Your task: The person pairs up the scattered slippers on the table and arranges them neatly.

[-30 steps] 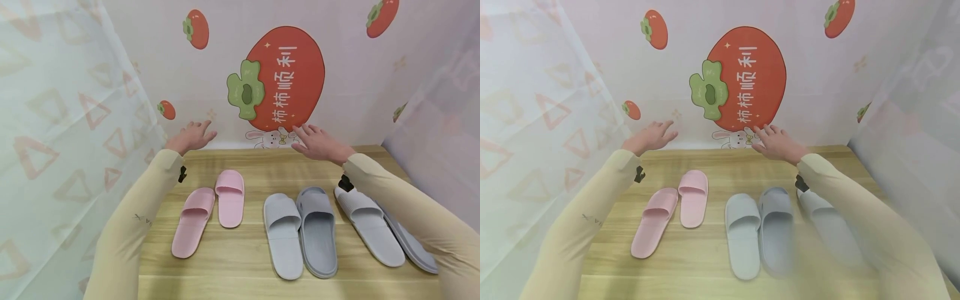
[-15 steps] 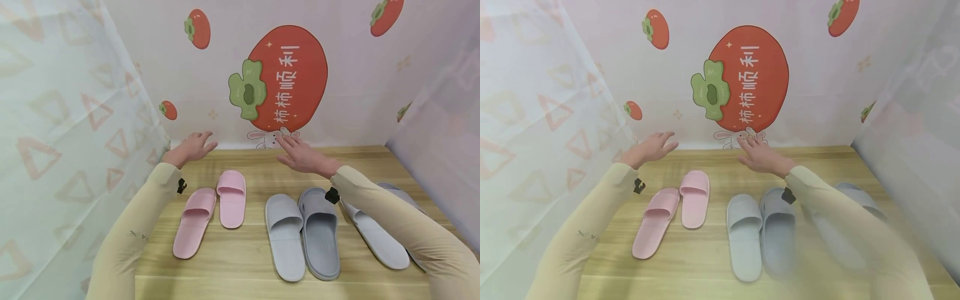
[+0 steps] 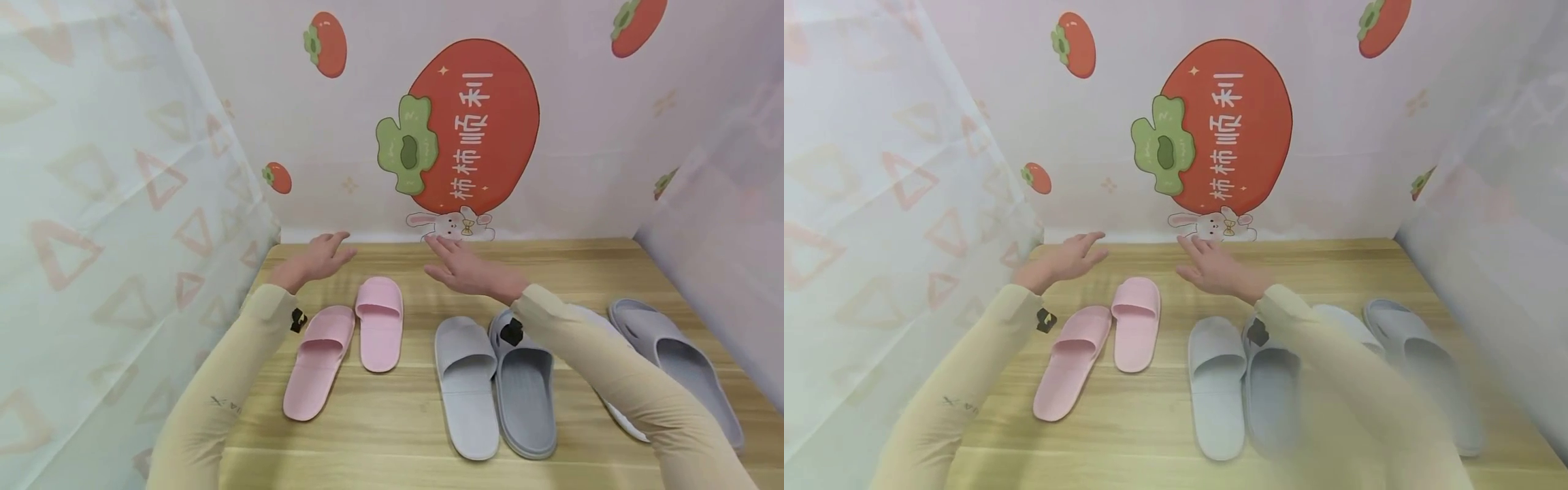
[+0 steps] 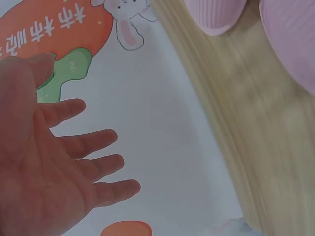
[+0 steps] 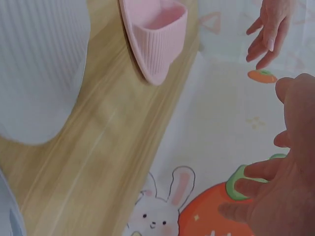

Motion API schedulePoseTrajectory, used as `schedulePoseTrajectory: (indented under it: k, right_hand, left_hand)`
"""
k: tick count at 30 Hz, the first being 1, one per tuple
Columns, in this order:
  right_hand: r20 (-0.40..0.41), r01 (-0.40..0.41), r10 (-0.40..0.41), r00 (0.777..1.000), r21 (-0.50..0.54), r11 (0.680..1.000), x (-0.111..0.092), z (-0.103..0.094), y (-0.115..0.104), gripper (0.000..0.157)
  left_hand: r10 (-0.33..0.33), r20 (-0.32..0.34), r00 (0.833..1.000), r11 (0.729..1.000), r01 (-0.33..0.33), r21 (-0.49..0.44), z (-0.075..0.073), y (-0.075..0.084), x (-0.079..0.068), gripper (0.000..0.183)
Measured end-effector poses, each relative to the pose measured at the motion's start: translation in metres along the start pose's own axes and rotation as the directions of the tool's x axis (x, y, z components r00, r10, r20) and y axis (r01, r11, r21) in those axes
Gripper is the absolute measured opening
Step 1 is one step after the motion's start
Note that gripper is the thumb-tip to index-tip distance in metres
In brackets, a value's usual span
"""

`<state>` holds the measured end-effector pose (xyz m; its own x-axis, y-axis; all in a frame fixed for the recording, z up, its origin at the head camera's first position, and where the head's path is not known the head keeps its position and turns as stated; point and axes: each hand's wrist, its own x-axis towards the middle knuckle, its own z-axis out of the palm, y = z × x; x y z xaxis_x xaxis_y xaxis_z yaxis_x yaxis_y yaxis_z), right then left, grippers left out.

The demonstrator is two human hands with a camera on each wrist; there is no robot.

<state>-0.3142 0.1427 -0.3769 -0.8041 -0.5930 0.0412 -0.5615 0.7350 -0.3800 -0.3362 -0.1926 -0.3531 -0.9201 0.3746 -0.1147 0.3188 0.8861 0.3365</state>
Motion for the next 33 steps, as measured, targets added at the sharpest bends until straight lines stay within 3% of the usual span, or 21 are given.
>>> schedulePoseTrajectory:
  k: [9, 19, 33]
  right_hand:
    - [-0.056, 0.088, -0.087, 0.995, 0.011, 0.996, 0.010, 0.020, -0.015, 0.073]
    - [-0.021, 0.061, -0.060, 0.998, 0.048, 0.997, 0.017, 0.037, -0.018, 0.074]
    - [-0.011, 0.054, -0.053, 0.999, 0.100, 0.994, 0.025, 0.052, -0.025, 0.075]
  left_hand:
    - [0.020, -0.023, 1.000, 0.999, -0.021, -0.029, 0.016, -0.002, -0.008, 0.065]
    - [0.020, -0.004, 1.000, 0.998, -0.020, -0.052, 0.029, -0.007, -0.023, 0.065]
    - [0.026, -0.011, 1.000, 0.997, -0.026, -0.075, 0.049, -0.010, -0.031, 0.066]
